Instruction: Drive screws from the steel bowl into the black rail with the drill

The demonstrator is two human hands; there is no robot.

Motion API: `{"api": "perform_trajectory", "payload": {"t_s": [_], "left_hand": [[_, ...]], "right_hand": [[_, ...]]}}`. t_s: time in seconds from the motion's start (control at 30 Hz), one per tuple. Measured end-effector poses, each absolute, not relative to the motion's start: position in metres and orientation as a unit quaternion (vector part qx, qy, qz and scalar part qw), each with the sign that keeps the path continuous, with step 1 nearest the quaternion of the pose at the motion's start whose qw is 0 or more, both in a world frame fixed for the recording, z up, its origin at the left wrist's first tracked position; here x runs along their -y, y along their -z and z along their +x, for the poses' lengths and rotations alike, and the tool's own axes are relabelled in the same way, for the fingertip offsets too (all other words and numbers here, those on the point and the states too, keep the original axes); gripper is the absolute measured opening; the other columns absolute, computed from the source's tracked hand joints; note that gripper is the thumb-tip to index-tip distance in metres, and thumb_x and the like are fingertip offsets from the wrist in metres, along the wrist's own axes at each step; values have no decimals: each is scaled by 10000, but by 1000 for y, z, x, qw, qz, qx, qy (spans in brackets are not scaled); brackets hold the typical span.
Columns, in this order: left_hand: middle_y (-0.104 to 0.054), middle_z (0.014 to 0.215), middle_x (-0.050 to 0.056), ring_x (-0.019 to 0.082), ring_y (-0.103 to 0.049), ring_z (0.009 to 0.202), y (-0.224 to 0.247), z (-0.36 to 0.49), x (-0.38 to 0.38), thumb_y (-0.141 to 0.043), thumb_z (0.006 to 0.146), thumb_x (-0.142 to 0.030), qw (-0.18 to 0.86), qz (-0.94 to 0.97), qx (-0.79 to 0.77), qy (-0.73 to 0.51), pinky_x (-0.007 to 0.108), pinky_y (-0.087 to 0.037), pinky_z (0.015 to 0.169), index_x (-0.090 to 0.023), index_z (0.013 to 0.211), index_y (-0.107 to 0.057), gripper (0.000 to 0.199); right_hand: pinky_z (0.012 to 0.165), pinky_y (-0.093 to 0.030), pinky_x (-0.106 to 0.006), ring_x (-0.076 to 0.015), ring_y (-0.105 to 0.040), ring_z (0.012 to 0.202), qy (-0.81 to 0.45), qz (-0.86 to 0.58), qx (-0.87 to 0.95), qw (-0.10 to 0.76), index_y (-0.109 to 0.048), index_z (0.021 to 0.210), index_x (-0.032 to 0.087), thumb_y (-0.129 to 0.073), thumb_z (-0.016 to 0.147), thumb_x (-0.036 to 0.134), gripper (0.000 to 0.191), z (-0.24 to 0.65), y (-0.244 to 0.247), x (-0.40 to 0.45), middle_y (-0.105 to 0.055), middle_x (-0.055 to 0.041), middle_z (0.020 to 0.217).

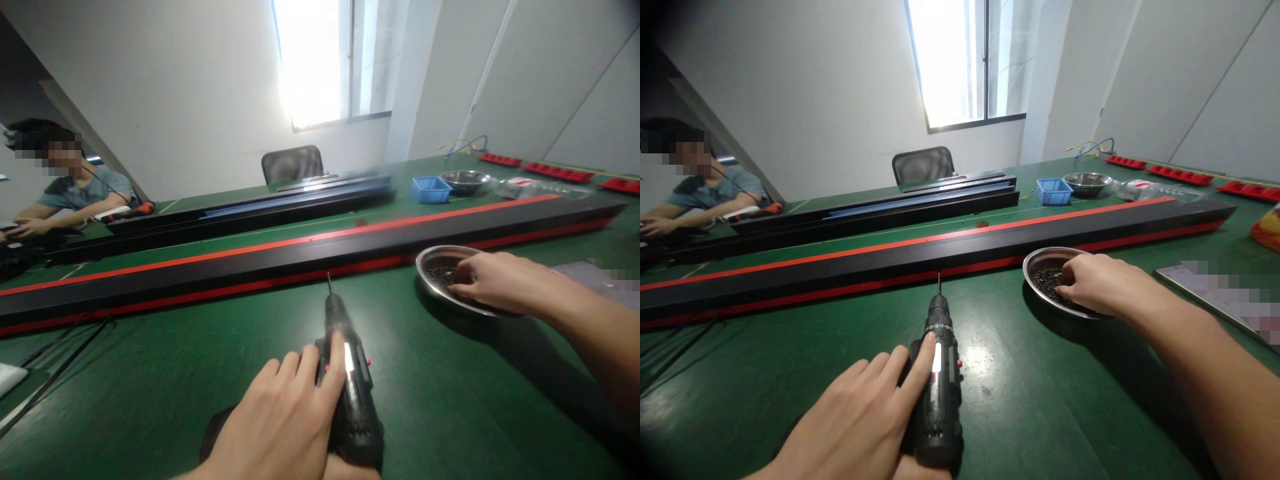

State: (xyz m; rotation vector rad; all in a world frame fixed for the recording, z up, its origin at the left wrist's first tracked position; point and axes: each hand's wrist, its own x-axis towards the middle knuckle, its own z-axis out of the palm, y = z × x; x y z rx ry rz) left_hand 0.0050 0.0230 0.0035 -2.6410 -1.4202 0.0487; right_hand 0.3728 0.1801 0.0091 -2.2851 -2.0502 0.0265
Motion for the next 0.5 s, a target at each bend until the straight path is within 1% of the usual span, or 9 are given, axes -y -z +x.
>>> {"api": "perform_trajectory", "payload": {"t_s": [0.07,0.1,0.17,0.23,0.3,0.37,0.43,0.5], "left_hand": [[-601,1034,75,269,-603,842,-1,5,-23,-410,804,-911,92,-878,469,-18,432,-531,734,-173,1502,-429,1016],[-607,1029,78,264,-605,833,0,5,-22,-429,839,-866,108,-878,465,-21,419,-530,720,-165,1522,-399,979],[-624,1007,83,253,-608,792,2,3,-21,-483,893,-747,155,-879,449,-26,389,-519,668,-139,1550,-346,906],[-638,950,69,234,-606,724,5,1,-17,-529,935,-561,209,-876,434,-25,356,-493,602,-120,1555,-329,786],[-645,887,46,218,-601,664,8,0,-13,-525,946,-387,251,-870,424,-15,336,-466,557,-129,1537,-356,667],[-658,875,42,212,-617,662,11,0,-10,-501,947,-286,271,-866,419,-5,326,-461,554,-148,1515,-389,595],[-676,898,58,220,-639,683,14,0,-7,-474,965,-277,283,-866,413,0,326,-466,559,-146,1498,-409,553],[-683,906,70,228,-651,696,15,1,-6,-461,978,-282,289,-867,406,-2,327,-471,559,-139,1490,-416,533]], "right_hand": [[563,-357,-294,-176,-620,575,-52,-736,675,-15,-802,803,278,-779,774,368,97,373,-10,-180,-737,-72,769],[576,-365,-299,-184,-637,608,-78,-731,676,-42,-808,848,282,-726,827,356,113,374,-11,-180,-746,-82,808],[592,-374,-308,-198,-654,640,-81,-735,672,-39,-814,865,274,-669,873,355,166,376,-13,-181,-749,-101,833],[604,-382,-317,-209,-663,660,-73,-739,669,-32,-816,864,274,-643,892,364,196,378,-14,-181,-752,-108,845],[612,-387,-326,-221,-668,675,-63,-741,668,-32,-811,854,287,-645,893,376,192,379,-15,-181,-753,-98,842],[608,-387,-330,-232,-671,683,-62,-742,666,-36,-804,840,293,-669,879,385,168,377,-18,-180,-752,-85,821],[612,-398,-329,-240,-679,702,-57,-744,666,-10,-807,858,285,-692,868,373,145,370,-22,-178,-758,-83,823],[646,-431,-322,-242,-695,759,-47,-728,681,67,-812,905,272,-691,874,340,143,358,-30,-173,-774,-82,878]]}}
